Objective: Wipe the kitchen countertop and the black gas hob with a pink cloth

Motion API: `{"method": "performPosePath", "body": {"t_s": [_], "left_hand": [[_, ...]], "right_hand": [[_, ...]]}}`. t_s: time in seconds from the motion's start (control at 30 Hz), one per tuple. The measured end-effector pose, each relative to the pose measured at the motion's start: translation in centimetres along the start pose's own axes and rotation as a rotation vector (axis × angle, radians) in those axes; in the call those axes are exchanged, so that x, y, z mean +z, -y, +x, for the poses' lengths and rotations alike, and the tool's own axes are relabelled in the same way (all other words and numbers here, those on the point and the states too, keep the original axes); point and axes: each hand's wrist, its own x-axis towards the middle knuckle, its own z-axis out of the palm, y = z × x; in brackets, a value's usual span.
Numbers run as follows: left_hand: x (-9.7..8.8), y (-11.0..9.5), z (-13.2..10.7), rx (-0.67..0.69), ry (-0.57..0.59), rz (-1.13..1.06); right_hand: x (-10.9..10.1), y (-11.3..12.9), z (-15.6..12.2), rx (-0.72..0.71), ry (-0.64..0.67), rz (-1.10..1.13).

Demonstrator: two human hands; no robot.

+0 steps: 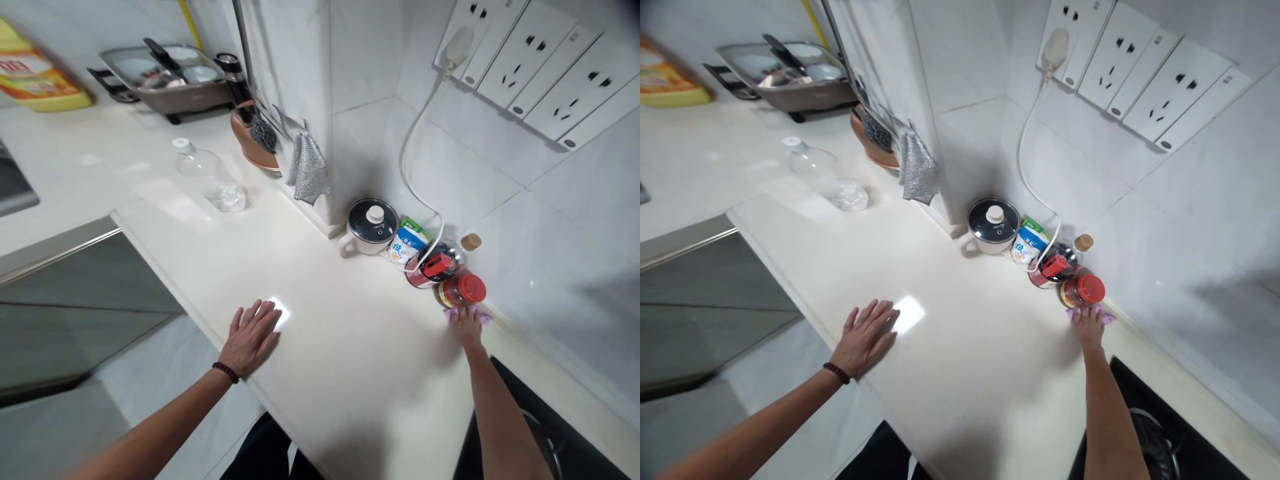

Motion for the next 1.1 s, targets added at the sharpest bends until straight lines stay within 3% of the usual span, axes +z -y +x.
{"method": "performPosePath", "body": {"t_s": [0.1, 0.23, 0.33, 0.4, 0.5, 0.67, 0.87, 1.1], "left_hand": [[-0.1, -0.1, 0.0, -0.024, 0.012, -0.003], [-0.2, -0.3, 0.1, -0.039, 0.025, -0.033], [-0.2, -0.4, 0.2, -0.046, 0.033, -0.056], [-0.2, -0.5, 0.2, -0.049, 0.044, -0.064], [-0.1, -0.5, 0.3, -0.051, 0.055, -0.076], [-0.3, -0.6, 0.5, -0.044, 0.072, -0.086], [-0.4, -0.8, 0.9, -0.030, 0.081, -0.105], [-0.5, -1.2, 1.2, -0.030, 0.079, -0.128]], "right_hand": [[1.7, -2.7, -2.0, -0.099, -0.023, -0.063], [3.9, -5.9, -6.3, -0.045, -0.118, -0.148], [4.5, -6.6, -7.9, 0.032, -0.102, -0.170], [4.2, -5.9, -8.2, 0.059, -0.098, -0.165], [3.0, -3.0, -9.0, 0.066, -0.098, -0.093], [-0.3, 4.7, -14.5, 0.446, -0.090, 0.055], [-2.9, 13.7, -25.4, 0.539, -0.005, 0.135], [-3.2, 23.5, -39.3, 0.614, 0.027, 0.199]]}}
